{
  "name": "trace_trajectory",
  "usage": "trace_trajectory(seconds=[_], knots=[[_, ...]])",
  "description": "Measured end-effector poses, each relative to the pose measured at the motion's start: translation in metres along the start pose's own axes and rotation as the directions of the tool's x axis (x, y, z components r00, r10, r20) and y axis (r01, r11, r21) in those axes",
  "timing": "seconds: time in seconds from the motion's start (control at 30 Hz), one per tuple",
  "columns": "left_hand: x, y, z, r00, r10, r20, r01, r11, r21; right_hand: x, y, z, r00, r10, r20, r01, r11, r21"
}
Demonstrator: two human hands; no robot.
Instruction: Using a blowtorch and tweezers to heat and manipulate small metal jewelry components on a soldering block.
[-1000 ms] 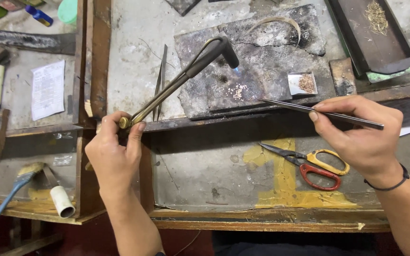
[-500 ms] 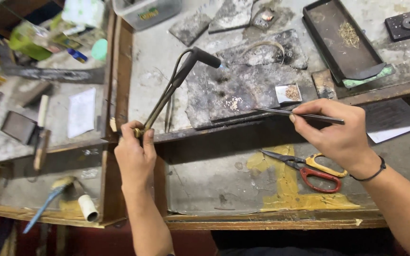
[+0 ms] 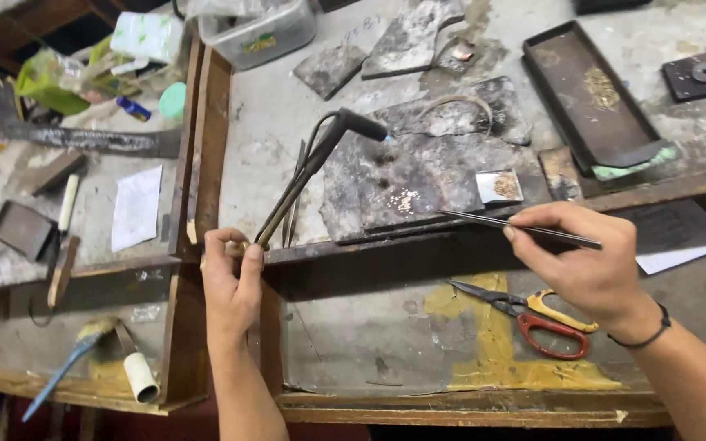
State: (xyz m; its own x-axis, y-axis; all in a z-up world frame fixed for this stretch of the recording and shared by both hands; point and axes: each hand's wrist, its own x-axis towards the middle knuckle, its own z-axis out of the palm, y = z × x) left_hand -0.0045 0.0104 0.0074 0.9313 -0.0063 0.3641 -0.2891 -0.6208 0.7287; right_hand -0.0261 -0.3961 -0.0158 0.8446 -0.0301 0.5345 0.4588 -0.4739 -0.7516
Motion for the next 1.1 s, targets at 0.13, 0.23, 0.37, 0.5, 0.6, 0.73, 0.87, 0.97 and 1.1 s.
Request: trace_trajectory(seconds=[0.13,0.23,0.37,0.5,0.6,0.73,0.87,0.97,1.1], knots=[[-0.003,-0.005,-0.002,1.000,0.017,-0.012,-0.016,0.999,0.049,-0.002,0.002,0.001,1.000,0.008,0.005,-0.007,1.000,-0.017],[-0.004,-0.007,-0.002,1.000,-0.009,-0.013,0.010,0.999,0.043,-0.002,0.001,0.000,1.000,0.024,0.010,-0.024,0.999,-0.043],[-0.005,-0.003,0.001,0.999,0.038,-0.033,-0.035,0.995,0.093,-0.004,0.001,0.000,1.000,0.011,0.005,-0.011,0.998,-0.064],[-0.006,0.000,0.002,0.999,0.038,-0.029,-0.035,0.992,0.121,-0.004,0.000,-0.001,1.000,0.011,0.005,-0.011,0.997,-0.077],[-0.007,0.002,0.002,0.999,0.036,-0.026,-0.032,0.991,0.129,-0.005,0.000,-0.001,1.000,0.005,0.000,-0.005,0.998,-0.070],[-0.005,0.001,0.001,0.997,0.067,-0.028,-0.062,0.986,0.156,-0.003,0.001,0.000,1.000,-0.005,-0.010,0.004,0.996,-0.091],[-0.008,0.002,0.003,0.998,0.052,-0.026,-0.048,0.989,0.136,-0.006,0.003,-0.002,1.000,0.005,0.003,-0.005,0.997,-0.080],[-0.008,0.002,0.002,0.998,0.064,-0.025,-0.060,0.987,0.146,-0.007,0.003,-0.002,1.000,-0.003,0.007,0.004,0.996,-0.090],[-0.005,0.000,0.002,0.998,0.057,-0.006,-0.056,0.989,0.136,-0.006,0.005,-0.003,1.000,-0.008,0.013,0.009,0.994,-0.113]])
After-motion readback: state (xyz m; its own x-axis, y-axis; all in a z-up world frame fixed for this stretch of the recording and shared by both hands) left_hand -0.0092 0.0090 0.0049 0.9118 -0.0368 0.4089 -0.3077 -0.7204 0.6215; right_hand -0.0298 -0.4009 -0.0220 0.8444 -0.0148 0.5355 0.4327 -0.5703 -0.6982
